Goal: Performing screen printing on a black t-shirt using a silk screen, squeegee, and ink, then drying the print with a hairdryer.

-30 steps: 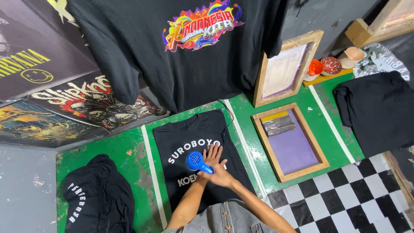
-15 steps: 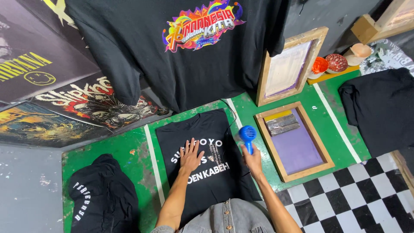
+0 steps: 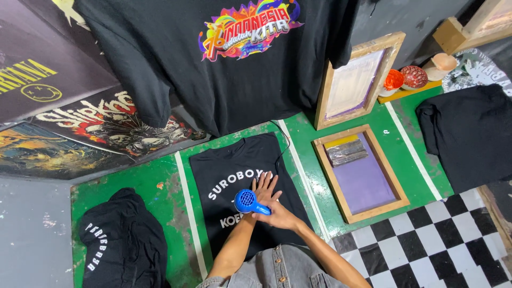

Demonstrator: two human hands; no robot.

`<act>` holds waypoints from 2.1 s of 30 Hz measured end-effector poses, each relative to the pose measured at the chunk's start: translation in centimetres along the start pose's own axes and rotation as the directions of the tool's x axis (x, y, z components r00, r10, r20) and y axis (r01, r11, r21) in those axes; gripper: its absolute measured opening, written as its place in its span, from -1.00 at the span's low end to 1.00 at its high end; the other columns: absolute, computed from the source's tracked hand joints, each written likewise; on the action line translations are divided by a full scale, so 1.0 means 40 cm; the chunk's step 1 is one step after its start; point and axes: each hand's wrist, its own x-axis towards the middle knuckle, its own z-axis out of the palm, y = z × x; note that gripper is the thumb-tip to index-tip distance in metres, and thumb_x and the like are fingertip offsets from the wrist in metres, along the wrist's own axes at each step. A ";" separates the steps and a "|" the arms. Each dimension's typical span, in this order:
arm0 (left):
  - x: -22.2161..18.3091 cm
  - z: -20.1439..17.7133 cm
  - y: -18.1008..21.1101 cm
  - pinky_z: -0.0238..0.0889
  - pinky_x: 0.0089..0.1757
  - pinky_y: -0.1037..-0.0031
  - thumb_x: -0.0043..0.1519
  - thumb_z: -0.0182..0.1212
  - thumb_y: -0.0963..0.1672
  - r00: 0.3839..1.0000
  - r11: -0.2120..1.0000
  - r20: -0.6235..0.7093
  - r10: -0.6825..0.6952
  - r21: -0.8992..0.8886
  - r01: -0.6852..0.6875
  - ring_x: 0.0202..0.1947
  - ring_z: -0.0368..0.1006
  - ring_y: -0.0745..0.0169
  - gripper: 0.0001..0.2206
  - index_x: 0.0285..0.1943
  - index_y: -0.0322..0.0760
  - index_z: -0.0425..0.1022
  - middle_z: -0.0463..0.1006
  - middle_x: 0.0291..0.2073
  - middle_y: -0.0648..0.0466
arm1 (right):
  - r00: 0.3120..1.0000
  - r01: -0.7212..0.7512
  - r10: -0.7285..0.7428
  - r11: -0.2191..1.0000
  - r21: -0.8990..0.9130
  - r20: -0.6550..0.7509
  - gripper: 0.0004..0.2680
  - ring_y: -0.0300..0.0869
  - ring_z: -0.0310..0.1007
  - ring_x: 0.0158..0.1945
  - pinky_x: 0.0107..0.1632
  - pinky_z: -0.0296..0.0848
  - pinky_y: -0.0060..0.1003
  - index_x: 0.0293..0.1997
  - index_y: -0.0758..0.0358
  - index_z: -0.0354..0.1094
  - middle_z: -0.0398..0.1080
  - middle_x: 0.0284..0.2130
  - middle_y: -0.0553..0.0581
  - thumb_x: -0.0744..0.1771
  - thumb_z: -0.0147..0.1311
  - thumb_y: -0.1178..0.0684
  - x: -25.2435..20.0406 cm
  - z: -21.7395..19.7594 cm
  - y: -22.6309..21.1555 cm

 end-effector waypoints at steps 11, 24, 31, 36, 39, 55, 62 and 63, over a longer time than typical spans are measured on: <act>-0.089 -0.171 -0.127 -0.51 0.34 -0.31 0.42 -0.46 0.20 0.916 0.926 0.169 -0.363 0.172 0.336 0.59 -0.46 -0.05 -0.41 0.64 0.25 -0.26 -0.34 0.63 0.19 | 0.623 -0.158 0.268 0.963 0.218 -0.734 -0.80 -0.19 0.37 -0.72 -0.72 0.31 -0.38 -0.34 0.23 0.36 0.35 -0.71 0.11 0.34 0.18 -0.07 0.015 -0.198 0.106; 0.040 0.114 -0.030 -0.52 0.41 -0.10 0.39 -0.25 0.20 0.884 0.919 -0.423 0.200 0.393 -0.019 0.56 -0.33 -0.33 -0.31 0.63 -0.13 -0.10 -0.18 0.58 -0.25 | 0.944 -0.039 0.064 0.996 0.083 -0.325 -0.89 -0.24 0.38 -0.72 -0.71 0.31 -0.49 -0.28 0.24 0.48 0.35 -0.74 0.08 0.28 0.30 0.07 0.004 0.034 -0.046; 0.004 0.015 -0.065 -0.33 0.35 -0.21 0.36 -0.27 0.21 0.989 0.972 -0.037 -0.142 0.182 0.146 0.56 -0.25 -0.14 -0.39 0.59 0.13 0.06 -0.12 0.60 0.10 | 0.914 -0.031 0.035 0.999 0.016 -0.404 -0.90 -0.31 0.32 -0.70 -0.67 0.29 -0.49 -0.37 0.19 0.49 0.31 -0.75 0.02 0.27 0.33 0.06 0.024 0.003 -0.056; -0.112 -0.147 -0.160 -0.39 0.34 -0.30 0.41 -0.37 0.19 0.926 0.915 0.086 -0.368 0.210 0.344 0.57 -0.27 -0.07 -0.43 0.62 0.21 -0.11 -0.20 0.61 0.12 | 0.692 -0.158 0.072 0.986 -0.054 -0.718 -0.79 -0.22 0.24 -0.66 -0.58 0.19 -0.34 -0.41 0.15 0.38 0.28 -0.71 0.03 0.29 0.27 -0.12 0.019 -0.155 0.012; -0.177 -0.176 -0.236 -0.48 0.37 -0.25 0.40 -0.43 0.23 0.856 0.858 0.103 -0.507 0.158 0.489 0.60 -0.44 -0.02 -0.40 0.63 0.27 -0.21 -0.34 0.63 0.17 | 0.569 -0.154 0.123 0.987 0.041 -0.813 -0.82 -0.23 0.24 -0.78 -0.70 0.22 -0.41 -0.39 0.14 0.31 0.27 -0.78 0.05 0.35 0.16 -0.05 0.001 -0.204 0.038; -0.148 -0.008 -0.144 -0.64 0.41 0.03 0.39 -0.10 0.11 0.918 0.984 -0.380 -0.116 -0.168 0.055 0.58 -0.42 -0.11 -0.38 0.64 0.05 -0.10 -0.25 0.60 -0.08 | 0.963 0.040 -0.094 0.977 -0.211 -0.252 -0.88 -0.27 0.32 -0.53 -0.46 0.28 -0.43 -0.36 0.09 0.51 0.38 -0.60 -0.03 0.19 0.37 0.03 0.119 0.226 -0.033; -0.243 -0.105 -0.280 -0.33 0.41 -0.10 0.28 -0.10 0.11 0.911 0.906 -0.061 -0.407 0.101 0.411 0.59 -0.29 0.05 -0.27 0.65 0.18 -0.29 -0.27 0.62 0.14 | 0.944 -0.002 -0.070 0.976 -0.216 -0.323 -0.89 -0.25 0.37 -0.48 -0.43 0.31 -0.38 -0.36 0.20 0.52 0.45 -0.57 0.06 0.20 0.36 0.08 0.104 0.148 0.012; -0.253 -0.121 -0.295 -0.33 0.41 -0.10 0.28 -0.10 0.11 0.912 0.907 -0.062 -0.405 0.100 0.410 0.59 -0.29 0.05 -0.27 0.65 0.18 -0.29 -0.27 0.62 0.14 | 0.943 -0.001 -0.071 0.976 -0.218 -0.325 -0.89 -0.25 0.37 -0.48 -0.43 0.31 -0.38 -0.36 0.20 0.52 0.45 -0.57 0.06 0.20 0.36 0.08 0.104 0.112 0.014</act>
